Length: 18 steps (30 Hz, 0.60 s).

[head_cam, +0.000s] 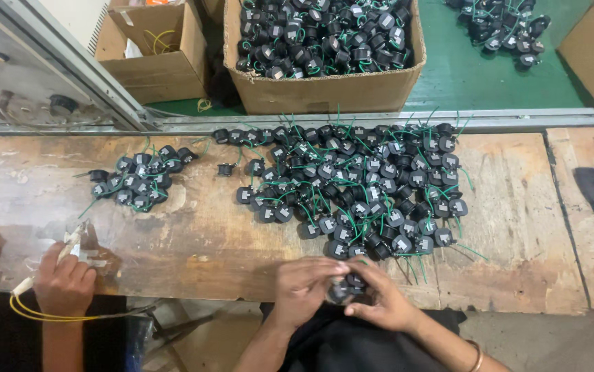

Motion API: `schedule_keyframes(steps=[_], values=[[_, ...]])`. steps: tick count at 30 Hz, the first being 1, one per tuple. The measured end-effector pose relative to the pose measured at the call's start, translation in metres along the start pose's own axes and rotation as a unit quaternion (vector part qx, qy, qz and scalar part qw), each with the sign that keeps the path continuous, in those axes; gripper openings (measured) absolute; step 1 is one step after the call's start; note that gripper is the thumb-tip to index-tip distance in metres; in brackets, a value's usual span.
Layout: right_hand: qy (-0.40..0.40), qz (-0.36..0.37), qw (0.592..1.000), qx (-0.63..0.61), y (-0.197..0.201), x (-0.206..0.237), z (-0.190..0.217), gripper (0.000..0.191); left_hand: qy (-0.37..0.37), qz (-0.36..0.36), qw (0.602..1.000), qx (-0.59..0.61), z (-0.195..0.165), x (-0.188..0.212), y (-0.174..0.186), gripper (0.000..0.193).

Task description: The person picks up black power adapters with green wires one at a time from a wooden workbench, briefly handles each, and places them into a cardboard box on the bench. A coworker at the left of the bench works on separate adapters with a small tool.

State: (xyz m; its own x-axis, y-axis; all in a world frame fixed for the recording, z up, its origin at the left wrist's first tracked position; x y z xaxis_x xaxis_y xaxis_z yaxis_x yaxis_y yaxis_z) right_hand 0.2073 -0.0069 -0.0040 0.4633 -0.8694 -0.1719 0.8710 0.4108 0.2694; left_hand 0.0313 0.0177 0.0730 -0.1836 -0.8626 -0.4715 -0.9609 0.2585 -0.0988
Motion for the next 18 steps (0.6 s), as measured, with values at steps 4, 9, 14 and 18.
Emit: schedule_keyframes(steps=[4,9,14,18], values=[[0.068,-0.061,0.993,0.08,0.007,0.006,-0.003,0.068,-0.061,0.041,0.996,-0.05,-0.024,-0.022,-0.032,0.019],[-0.016,-0.07,0.995,0.073,0.01,0.004,-0.013,0.044,-0.077,0.103,0.989,-0.072,-0.03,-0.017,-0.025,0.019],[0.02,-0.053,0.991,0.121,0.002,-0.01,0.018,0.032,0.001,0.037,0.999,-0.036,-0.006,0.002,-0.015,0.022],[0.05,-0.042,0.988,0.137,-0.001,-0.017,0.036,0.038,0.069,-0.053,0.996,-0.007,0.008,0.014,-0.019,0.023]])
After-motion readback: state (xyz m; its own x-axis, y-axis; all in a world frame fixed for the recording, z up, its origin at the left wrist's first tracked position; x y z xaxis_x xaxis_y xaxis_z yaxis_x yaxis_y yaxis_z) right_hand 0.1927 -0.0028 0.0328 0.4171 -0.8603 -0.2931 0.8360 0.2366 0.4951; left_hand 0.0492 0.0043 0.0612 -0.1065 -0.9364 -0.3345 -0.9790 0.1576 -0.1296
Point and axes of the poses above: each hand's wrist, its own x-axis away from the middle knuckle, its own y-axis out of the back of the hand, z = x × y, the point moved 8 cm from there along -x, towards the middle knuckle, and after that the axes turned 10 degrees about x, right-handed, at the moved point
